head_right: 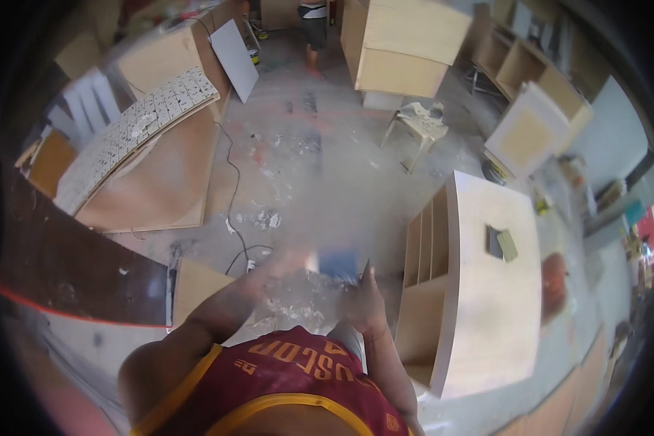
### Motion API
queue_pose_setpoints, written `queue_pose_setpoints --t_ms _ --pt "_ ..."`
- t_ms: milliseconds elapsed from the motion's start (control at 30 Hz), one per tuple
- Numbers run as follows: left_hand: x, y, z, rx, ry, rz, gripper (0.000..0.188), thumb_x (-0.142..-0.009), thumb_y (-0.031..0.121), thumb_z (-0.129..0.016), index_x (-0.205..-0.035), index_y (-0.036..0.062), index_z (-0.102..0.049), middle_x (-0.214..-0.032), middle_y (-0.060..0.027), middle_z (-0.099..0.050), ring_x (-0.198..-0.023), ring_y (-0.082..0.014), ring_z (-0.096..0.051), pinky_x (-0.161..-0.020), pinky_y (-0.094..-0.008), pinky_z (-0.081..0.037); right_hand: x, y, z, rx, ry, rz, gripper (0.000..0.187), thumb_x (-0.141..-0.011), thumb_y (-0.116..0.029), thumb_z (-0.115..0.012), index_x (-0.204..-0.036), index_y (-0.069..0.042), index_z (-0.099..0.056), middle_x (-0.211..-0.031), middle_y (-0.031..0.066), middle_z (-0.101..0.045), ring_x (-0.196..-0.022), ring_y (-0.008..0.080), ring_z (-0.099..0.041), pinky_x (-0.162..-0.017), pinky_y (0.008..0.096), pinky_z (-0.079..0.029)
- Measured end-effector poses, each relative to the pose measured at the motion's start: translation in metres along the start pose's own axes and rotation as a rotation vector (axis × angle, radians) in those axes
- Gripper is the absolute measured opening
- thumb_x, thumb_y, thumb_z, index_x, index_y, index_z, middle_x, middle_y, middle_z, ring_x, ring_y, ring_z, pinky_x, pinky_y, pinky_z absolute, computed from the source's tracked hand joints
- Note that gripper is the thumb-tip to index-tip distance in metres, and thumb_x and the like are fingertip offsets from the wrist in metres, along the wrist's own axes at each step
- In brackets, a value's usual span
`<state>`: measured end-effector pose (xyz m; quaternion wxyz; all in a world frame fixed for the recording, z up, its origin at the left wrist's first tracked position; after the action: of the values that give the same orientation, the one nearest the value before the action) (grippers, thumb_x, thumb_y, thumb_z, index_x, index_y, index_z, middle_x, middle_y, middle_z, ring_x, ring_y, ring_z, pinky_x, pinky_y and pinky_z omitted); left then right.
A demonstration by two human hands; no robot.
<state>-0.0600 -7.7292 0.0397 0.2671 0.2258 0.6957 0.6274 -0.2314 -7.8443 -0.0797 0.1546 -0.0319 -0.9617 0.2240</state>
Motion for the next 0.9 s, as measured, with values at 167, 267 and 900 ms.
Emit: queue_pose_setpoints --t_ms 167,267,900 --pt "-0.097 -0.007 0.069 -0.31 0.494 -0.029 0.04 -0.097 0.039 -0.066 -0.09 0.0 -0.068 -0.071 0.0023 -0.057 -0.063 -0.0085 -0.049 -0.058 -0.0305 -0.041 -0.108 -0.14 -0.031 0.605 0.305 0.433 0.028 -0.095 -0.02 -0.069 -0.115 -0.009 -0.053 -0.092 0.0009 -0.062 -0.073 0.0111 -0.061 -0.066 0.0235 -0.049" --pt "-0.137 -0.008 0.082 -0.468 0.583 -0.003 0.041 -0.097 0.039 -0.065 -0.084 0.0002 -0.064 -0.068 0.0018 -0.051 -0.064 -0.0083 -0.045 -0.059 -0.0305 -0.039 -0.168 -0.2 -0.085 0.571 0.108 0.381 0.038 -0.091 -0.006 -0.07 -0.123 -0.006 -0.05 -0.099 0.0037 -0.064 -0.091 0.0114 -0.062 -0.081 0.0274 -0.051" --pt "-0.469 -0.044 0.249 -0.109 0.398 0.222 0.036 -0.099 0.036 -0.062 -0.088 0.0014 -0.062 -0.072 0.0049 -0.048 -0.071 -0.0082 -0.043 -0.062 -0.031 -0.039 -0.637 -0.247 -0.137 0.736 0.008 0.016 0.024 -0.091 -0.007 -0.069 -0.113 0.001 -0.067 -0.104 0.0065 -0.071 -0.093 0.0141 -0.066 -0.085 0.0293 -0.052"
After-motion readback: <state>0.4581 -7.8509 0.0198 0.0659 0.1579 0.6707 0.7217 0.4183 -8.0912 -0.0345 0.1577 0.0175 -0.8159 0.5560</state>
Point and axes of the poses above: each hand's wrist, its own x-axis away from the middle knuckle, its own z-axis out of the back of the hand, y = z × x, the point moved 5 cm from there along -x, towards the middle knuckle
